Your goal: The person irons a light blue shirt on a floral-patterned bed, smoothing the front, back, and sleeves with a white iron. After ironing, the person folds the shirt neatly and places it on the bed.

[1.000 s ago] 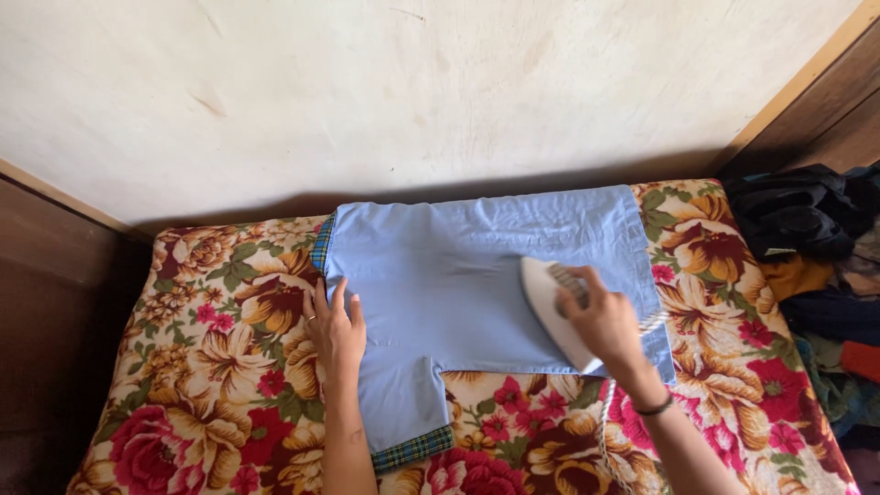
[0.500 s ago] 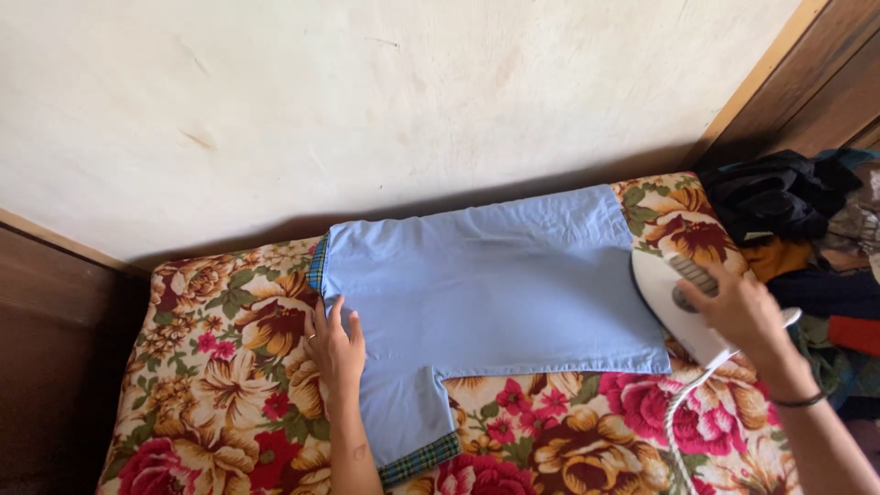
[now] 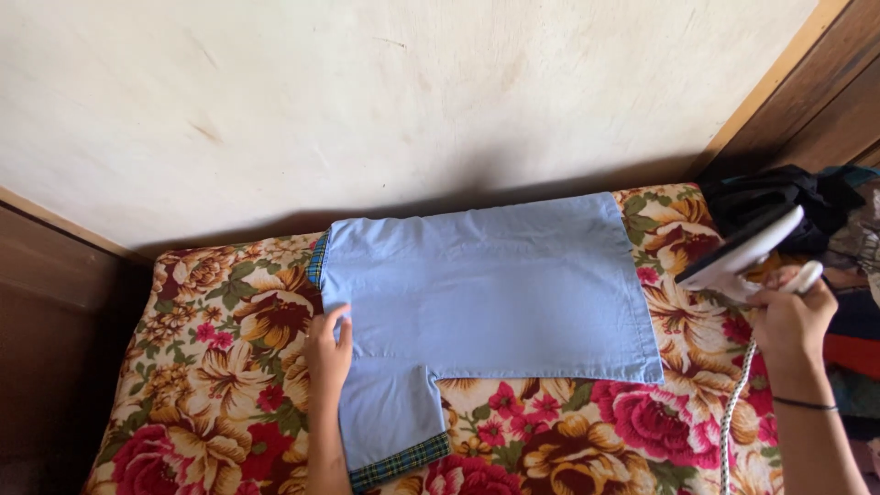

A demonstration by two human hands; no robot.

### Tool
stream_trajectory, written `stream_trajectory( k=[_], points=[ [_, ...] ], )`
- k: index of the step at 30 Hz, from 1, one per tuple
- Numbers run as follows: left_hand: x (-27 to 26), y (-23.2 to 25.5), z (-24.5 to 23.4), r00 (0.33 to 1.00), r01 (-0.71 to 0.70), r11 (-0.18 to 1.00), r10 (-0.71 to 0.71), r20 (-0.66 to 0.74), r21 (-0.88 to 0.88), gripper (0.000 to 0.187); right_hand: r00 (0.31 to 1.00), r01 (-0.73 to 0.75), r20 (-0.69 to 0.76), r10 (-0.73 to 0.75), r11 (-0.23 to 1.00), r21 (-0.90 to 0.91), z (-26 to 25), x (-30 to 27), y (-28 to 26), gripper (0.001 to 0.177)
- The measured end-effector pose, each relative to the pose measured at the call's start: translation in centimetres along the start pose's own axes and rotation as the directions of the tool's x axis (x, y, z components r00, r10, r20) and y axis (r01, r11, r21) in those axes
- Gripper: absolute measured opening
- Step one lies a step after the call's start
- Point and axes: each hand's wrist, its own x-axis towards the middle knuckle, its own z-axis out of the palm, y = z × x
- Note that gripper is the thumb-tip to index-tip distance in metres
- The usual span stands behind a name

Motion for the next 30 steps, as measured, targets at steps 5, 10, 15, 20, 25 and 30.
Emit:
stream_trajectory(
  k=[5,10,15,20,25,30],
  points=[
    [-1.6,2.7,-6.6,0.919,0.136,0.986,-0.089,0.383,-0.097,0.046,0.999,-0.032,0.007,0.032,0.998,0.048,-0.2,-2.5,2.4,0.049],
    [-2.2,5.3,-10.4,0.687,0.402,0.906,-0.205,0.697,-0.13,0.047,1.0,-0.004,0.01,0.005,0.991,-0.131,0.3,-5.3,1.0,0.042],
    [-2.1,4.8,-10.9,0.529,0.476,0.863,-0.129,0.839,-0.167,0.049,0.994,0.11,0.058,-0.095,0.9,-0.422,2.7,-8.6,-3.2,0.059],
    [-2.9,2.6,-10.9,0.502,0.506,0.826,-0.05,0.863,-0.247,0.06,0.848,0.47,0.123,-0.515,0.623,-0.626,1.3,-11.9,-1.0,0.049],
    [-2.8,5.8,-12.3,0.528,0.386,0.922,-0.208,0.823,-0.015,0.079,0.671,0.461,0.721,0.175,0.663,-0.59,3.8,-15.6,-2.3,0.078],
    [-3.9,3.6,-9.6,0.816,-0.346,0.932,0.243,0.525,0.107,0.05,0.434,0.891,0.901,0.013,0.142,-0.431,3.5,-14.6,-1.2,0.048]
  ],
)
